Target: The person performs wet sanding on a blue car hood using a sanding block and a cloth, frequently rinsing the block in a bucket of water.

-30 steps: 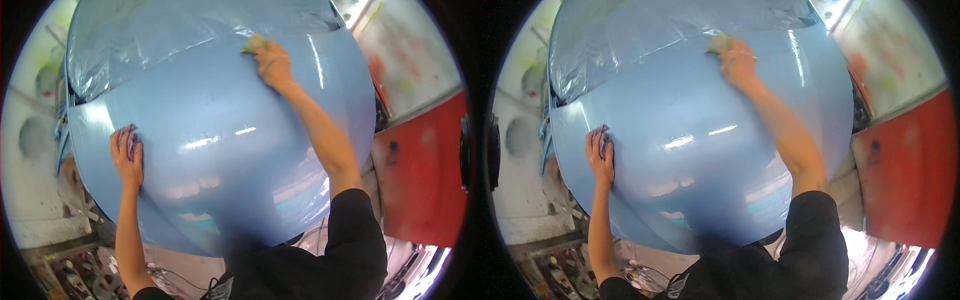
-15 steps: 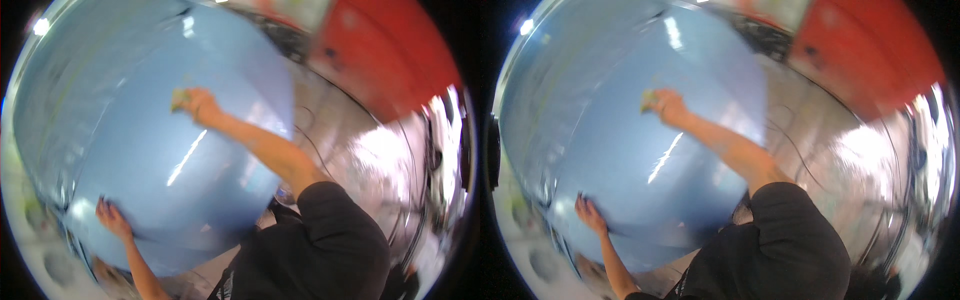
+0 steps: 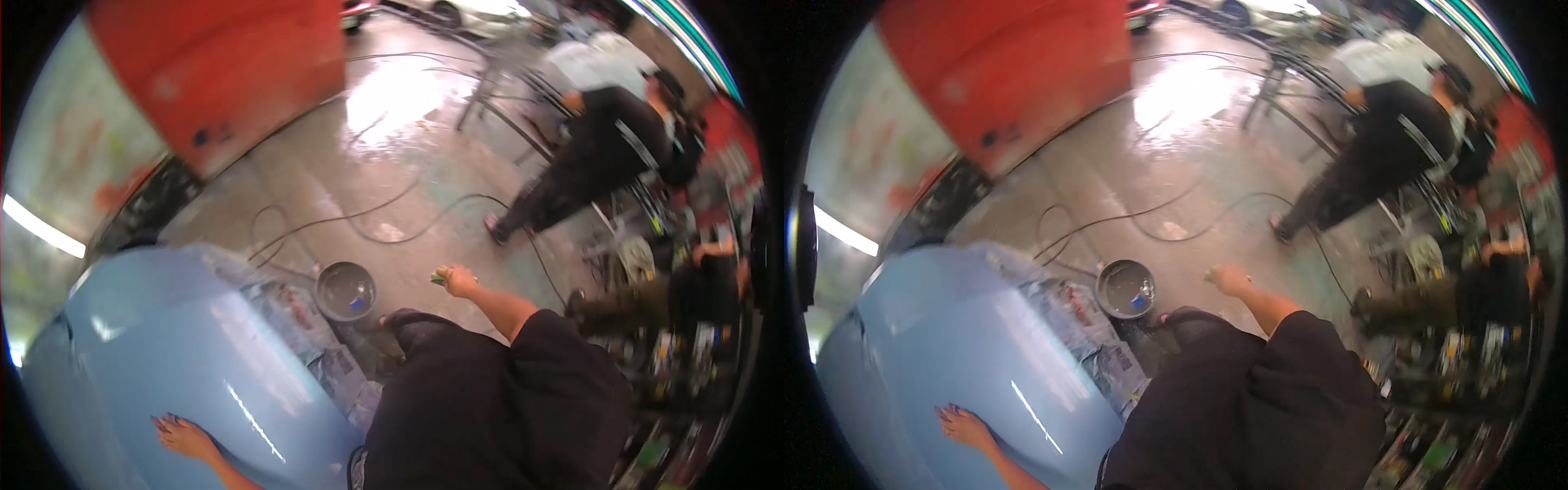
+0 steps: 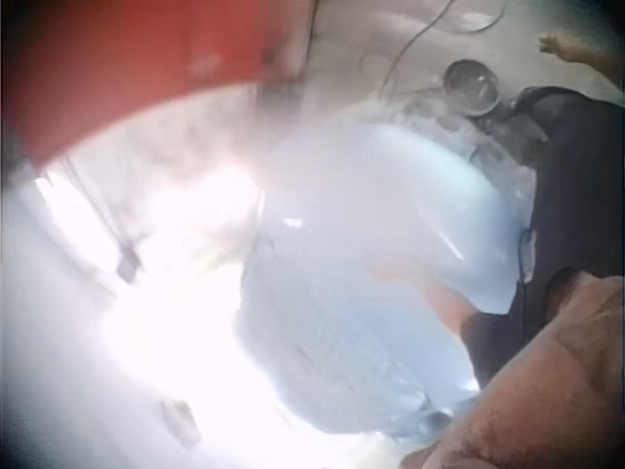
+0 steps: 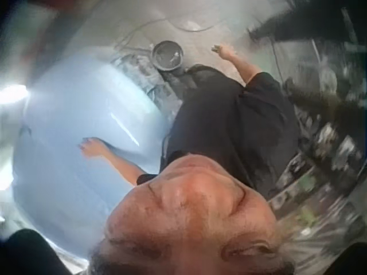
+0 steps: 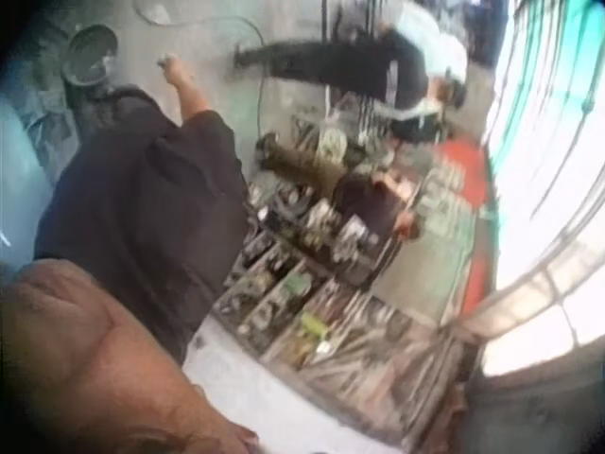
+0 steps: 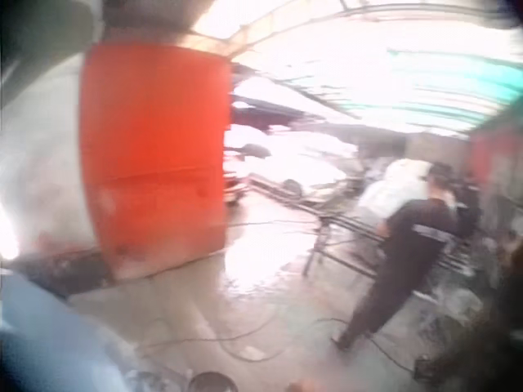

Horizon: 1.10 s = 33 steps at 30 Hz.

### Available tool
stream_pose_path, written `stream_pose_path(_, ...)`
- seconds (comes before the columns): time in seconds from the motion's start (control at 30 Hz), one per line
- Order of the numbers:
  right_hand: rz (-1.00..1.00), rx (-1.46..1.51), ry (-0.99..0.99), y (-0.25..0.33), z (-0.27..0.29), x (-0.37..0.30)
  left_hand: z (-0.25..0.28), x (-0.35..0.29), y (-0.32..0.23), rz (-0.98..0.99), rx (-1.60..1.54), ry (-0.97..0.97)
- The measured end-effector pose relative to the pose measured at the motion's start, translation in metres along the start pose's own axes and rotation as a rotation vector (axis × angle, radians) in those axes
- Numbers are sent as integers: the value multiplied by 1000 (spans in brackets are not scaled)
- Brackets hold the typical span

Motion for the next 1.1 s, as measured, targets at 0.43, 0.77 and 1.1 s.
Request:
stream_pose_path(0.43, -408, 491, -113, -195, -49, -69, -15, 64, -205, -428, -172, 32)
stream_pose_path(0.77, -531, 596, -194, -329, -2, -66, 63, 16, -211, -361, -260, 76)
stream_pose_path(1.1, -580, 725, -107, -353, -52, -94, 91, 26, -340, -529, -289, -270)
Point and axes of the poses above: each hand's wrist, its own x-axis towards the middle knuckle, its own z-axis out of the back of the hand, y = z × x, the point moved 8 cm from there along x, towards the middle knuckle, and after that the axes turned 15 degrees about -z, right-handed, at the moved point
